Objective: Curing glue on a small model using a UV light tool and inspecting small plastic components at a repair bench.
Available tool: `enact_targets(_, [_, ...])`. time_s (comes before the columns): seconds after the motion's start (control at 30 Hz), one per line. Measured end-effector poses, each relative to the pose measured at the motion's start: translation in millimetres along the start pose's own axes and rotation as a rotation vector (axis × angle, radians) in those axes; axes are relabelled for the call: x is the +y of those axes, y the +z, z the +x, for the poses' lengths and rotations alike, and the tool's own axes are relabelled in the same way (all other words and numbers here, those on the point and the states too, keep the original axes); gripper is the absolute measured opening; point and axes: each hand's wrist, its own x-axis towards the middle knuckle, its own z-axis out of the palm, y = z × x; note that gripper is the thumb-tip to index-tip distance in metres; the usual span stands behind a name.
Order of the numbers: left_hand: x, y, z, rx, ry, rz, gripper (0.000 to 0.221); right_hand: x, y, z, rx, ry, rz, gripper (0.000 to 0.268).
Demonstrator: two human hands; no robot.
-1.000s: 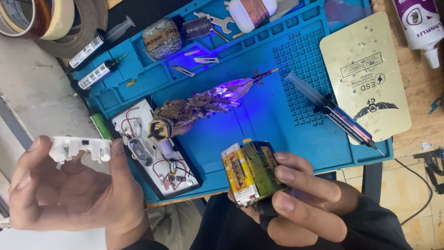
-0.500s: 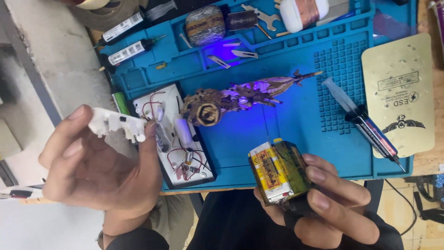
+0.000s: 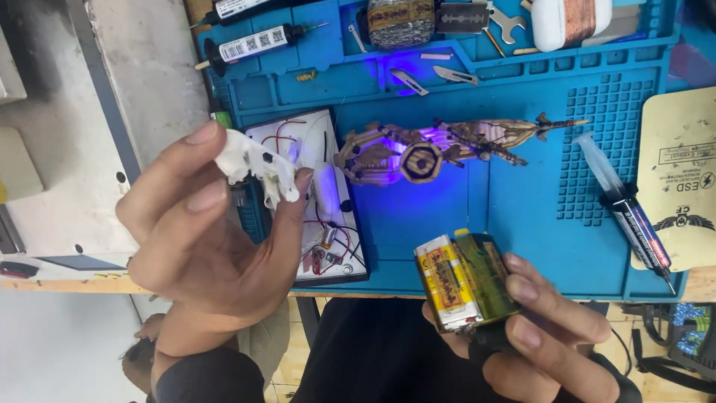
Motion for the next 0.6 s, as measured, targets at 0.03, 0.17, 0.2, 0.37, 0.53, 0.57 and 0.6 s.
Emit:
enact_targets(0.03, [-1, 0, 0, 0.002, 0.016, -0.021, 0.073, 2, 8, 22, 0.102, -0.323, 0.026, 0.067])
enact_targets(0.17, [-3, -9, -6, -0.068, -0.014, -0.033, 0.074, -7, -17, 66, -0.073, -0.776, -0.085, 0.067])
enact_targets(0.2, [-5, -7, -8, -0.055, -0.022, -0.034, 0.074, -2, -10, 66, -0.084, -0.787, -0.085, 0.067])
enact_targets(0.37, [-4, 1, -8, -0.006, -0.068, 0.001, 0.036, 7, 7, 54, 0.101, -0.803, -0.160, 0.079])
enact_targets(0.53, [1, 6, -4, 0.004, -0.098, 0.012, 0.033, -16, -6, 73, 0.003, -0.909, -0.225, 0.055])
enact_targets(0.57, [2, 8, -2, 0.035, -0.085, 0.021, 0.027, -18, -12, 72, -0.063, -0.903, -0.280, 0.054])
enact_targets(0.6, [2, 9, -2, 0.042, -0.090, 0.019, 0.027, -23, -24, 74, -0.070, -0.909, -0.282, 0.054])
